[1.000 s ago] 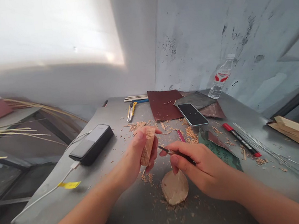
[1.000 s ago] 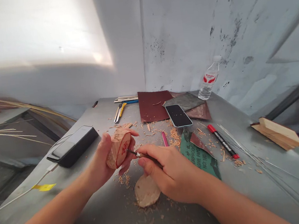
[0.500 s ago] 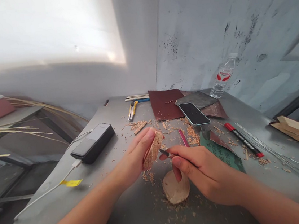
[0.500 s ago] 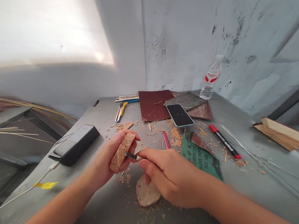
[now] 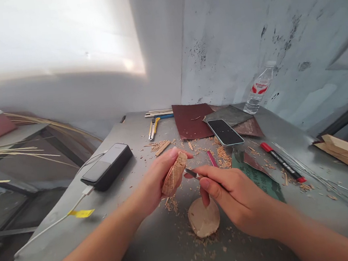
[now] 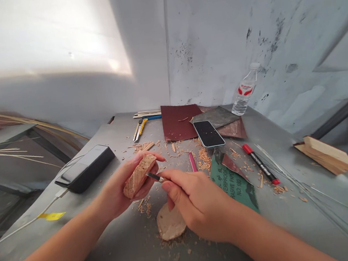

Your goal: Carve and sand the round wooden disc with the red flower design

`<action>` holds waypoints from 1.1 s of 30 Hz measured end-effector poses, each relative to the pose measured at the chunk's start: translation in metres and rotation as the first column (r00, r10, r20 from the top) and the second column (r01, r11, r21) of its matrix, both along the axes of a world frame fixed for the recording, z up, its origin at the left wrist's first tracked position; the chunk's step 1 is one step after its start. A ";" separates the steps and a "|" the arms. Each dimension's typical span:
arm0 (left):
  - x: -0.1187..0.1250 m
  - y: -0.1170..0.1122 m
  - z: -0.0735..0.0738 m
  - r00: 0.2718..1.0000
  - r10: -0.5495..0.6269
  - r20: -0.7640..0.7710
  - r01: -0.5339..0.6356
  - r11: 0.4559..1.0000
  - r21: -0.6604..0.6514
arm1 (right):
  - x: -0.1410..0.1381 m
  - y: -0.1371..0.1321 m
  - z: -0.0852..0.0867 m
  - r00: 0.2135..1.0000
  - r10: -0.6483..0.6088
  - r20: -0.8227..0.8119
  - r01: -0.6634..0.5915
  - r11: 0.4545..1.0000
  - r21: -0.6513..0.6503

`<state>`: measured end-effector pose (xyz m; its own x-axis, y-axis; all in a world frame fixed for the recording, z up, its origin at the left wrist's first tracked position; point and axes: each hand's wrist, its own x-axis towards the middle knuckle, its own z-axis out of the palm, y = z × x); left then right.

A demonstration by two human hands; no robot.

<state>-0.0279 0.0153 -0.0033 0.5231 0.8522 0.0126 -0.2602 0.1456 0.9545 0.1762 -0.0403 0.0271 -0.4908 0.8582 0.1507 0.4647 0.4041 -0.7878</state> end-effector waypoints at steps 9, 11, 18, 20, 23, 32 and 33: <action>-0.004 0.005 0.005 0.955 -0.137 0.261 0.205 0.946 -0.251 | -0.002 0.001 -0.005 0.991 -0.117 -0.061 0.122 0.990 0.075; -0.007 0.006 0.007 0.910 -0.218 0.352 0.330 0.896 -0.298 | -0.002 0.003 -0.006 0.980 -0.171 -0.103 0.182 0.977 0.110; -0.009 0.008 0.007 0.812 -0.410 0.416 0.544 0.790 -0.282 | -0.003 0.007 -0.011 0.928 -0.282 -0.244 0.309 0.948 0.081; -0.007 0.008 0.004 0.810 -0.420 0.409 0.549 0.788 -0.278 | -0.003 0.007 -0.014 0.909 -0.289 -0.300 0.315 0.948 0.043; -0.004 0.007 -0.001 0.831 -0.394 0.391 0.523 0.794 -0.311 | -0.003 0.006 -0.017 0.894 -0.292 -0.339 0.295 0.954 -0.044; 0.005 0.001 -0.004 0.898 -0.247 0.365 0.386 0.841 -0.379 | -0.005 0.005 -0.015 0.965 -0.221 -0.141 0.213 0.974 -0.073; 0.006 0.001 -0.003 0.908 -0.219 0.358 0.358 0.849 -0.390 | -0.006 0.005 -0.014 0.968 -0.215 -0.132 0.208 0.976 -0.069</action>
<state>-0.0219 0.0161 -0.0062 0.7771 0.6148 -0.1343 -0.3925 0.6404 0.6602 0.1705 -0.0350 0.0129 -0.2750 0.9489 0.1548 0.4206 0.2635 -0.8681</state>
